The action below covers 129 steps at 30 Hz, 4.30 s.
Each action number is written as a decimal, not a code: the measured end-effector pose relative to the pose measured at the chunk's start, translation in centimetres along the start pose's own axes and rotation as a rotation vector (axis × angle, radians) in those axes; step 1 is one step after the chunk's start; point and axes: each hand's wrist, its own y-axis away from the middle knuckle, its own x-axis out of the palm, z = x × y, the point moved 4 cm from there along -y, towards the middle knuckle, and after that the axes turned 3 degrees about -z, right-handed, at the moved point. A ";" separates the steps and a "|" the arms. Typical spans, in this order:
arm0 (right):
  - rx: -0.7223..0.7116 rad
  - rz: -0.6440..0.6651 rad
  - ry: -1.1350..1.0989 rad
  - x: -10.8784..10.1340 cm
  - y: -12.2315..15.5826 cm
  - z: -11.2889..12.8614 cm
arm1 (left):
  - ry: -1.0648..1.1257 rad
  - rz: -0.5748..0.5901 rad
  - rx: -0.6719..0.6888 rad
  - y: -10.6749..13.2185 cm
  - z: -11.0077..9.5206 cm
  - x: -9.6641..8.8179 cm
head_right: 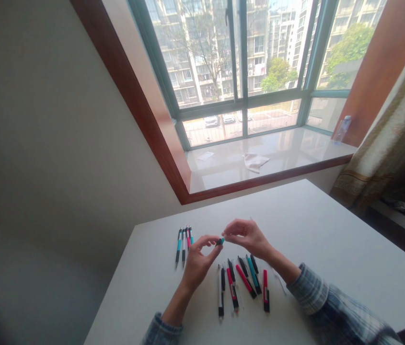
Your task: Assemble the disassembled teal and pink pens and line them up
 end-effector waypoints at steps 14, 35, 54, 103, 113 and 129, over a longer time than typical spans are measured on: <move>0.058 -0.178 0.976 -7.0 -0.9 1.5 | 0.104 -0.007 -0.078 -0.3 1.4 -0.2; 0.490 -0.196 1.403 -11.9 0.1 -2.0 | 0.086 -0.015 -0.095 -0.3 1.6 -0.3; 0.438 -0.216 1.424 -11.5 2.1 -1.6 | -0.031 -0.025 -0.054 0.0 1.0 -0.6; 0.058 -0.208 1.166 -8.3 -3.5 3.0 | 0.392 -0.176 -0.145 -0.4 2.6 -1.7; 0.270 -0.135 1.325 -8.7 -2.1 -0.8 | 0.233 -0.210 -0.078 -0.7 3.3 -1.8; 0.091 -0.130 0.772 -6.2 -2.4 -1.3 | 0.019 -0.157 -0.142 -0.7 3.8 -1.7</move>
